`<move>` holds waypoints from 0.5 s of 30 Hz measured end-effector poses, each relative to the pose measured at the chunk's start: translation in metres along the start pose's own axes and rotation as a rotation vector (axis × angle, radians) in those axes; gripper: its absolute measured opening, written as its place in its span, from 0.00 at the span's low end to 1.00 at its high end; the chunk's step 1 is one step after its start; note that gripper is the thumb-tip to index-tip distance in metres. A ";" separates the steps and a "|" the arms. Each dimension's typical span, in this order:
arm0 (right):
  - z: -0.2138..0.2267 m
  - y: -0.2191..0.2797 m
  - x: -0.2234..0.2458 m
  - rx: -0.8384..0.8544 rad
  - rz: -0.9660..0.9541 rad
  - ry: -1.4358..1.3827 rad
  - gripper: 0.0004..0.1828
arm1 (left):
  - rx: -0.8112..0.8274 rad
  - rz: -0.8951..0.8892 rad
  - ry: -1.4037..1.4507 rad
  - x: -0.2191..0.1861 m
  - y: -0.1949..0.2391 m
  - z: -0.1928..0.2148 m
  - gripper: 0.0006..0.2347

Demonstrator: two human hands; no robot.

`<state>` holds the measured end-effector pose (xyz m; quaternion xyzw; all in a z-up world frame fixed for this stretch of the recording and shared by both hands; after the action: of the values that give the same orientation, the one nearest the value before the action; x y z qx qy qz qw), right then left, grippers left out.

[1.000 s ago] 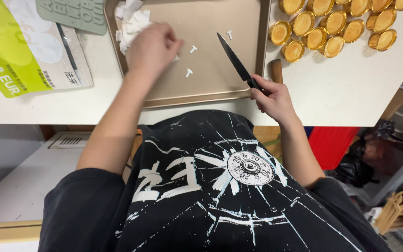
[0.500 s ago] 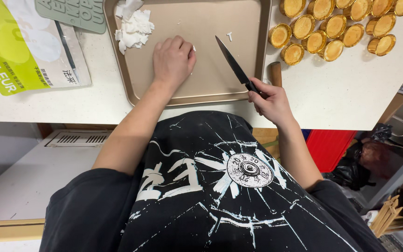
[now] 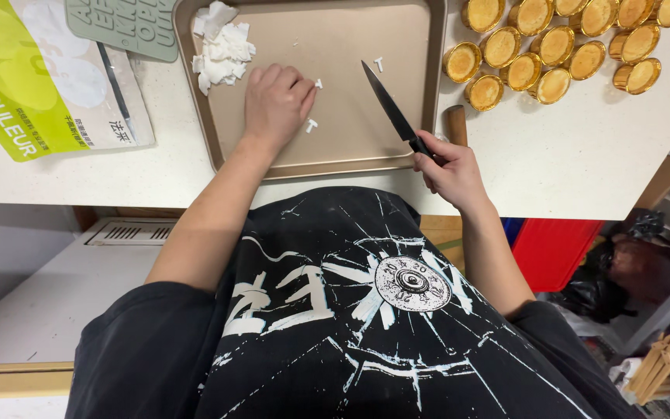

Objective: The person flattens a piece of white fondant with a rolling pin, presses a letter mold into it, and then uses a knife to cut out individual letters from the imprinted fondant on a tray.

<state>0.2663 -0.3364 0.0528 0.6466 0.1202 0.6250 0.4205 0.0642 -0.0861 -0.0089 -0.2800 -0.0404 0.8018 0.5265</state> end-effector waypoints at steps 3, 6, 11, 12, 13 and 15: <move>0.009 0.002 -0.002 -0.020 0.045 -0.029 0.24 | 0.006 -0.003 0.021 0.000 -0.005 -0.004 0.04; 0.019 0.004 -0.004 -0.071 0.065 -0.056 0.23 | -0.011 0.009 0.062 -0.002 -0.015 -0.008 0.04; 0.033 0.008 -0.006 -0.141 0.039 -0.075 0.24 | -0.091 0.056 0.089 -0.023 -0.053 -0.032 0.04; 0.032 0.010 -0.007 -0.147 0.037 -0.067 0.24 | -0.101 0.077 0.090 -0.026 -0.058 -0.036 0.05; 0.033 0.009 -0.006 -0.160 0.047 -0.059 0.23 | -0.120 0.089 0.091 -0.026 -0.066 -0.040 0.05; 0.033 0.011 -0.006 -0.135 0.062 -0.097 0.24 | -0.098 0.133 0.145 -0.027 -0.071 -0.044 0.07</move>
<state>0.2912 -0.3603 0.0607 0.6499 0.0372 0.6122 0.4488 0.1523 -0.0882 -0.0096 -0.3647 -0.0225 0.8095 0.4594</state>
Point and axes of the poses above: each hand's wrist, its own y-axis away from the middle knuckle, its own z-axis out of the back of the hand, x = y × z, the point moved 3 cm from there along -y, towards the middle knuckle, and after that the axes turned 3 degrees about -z, right-handed, at the moved point
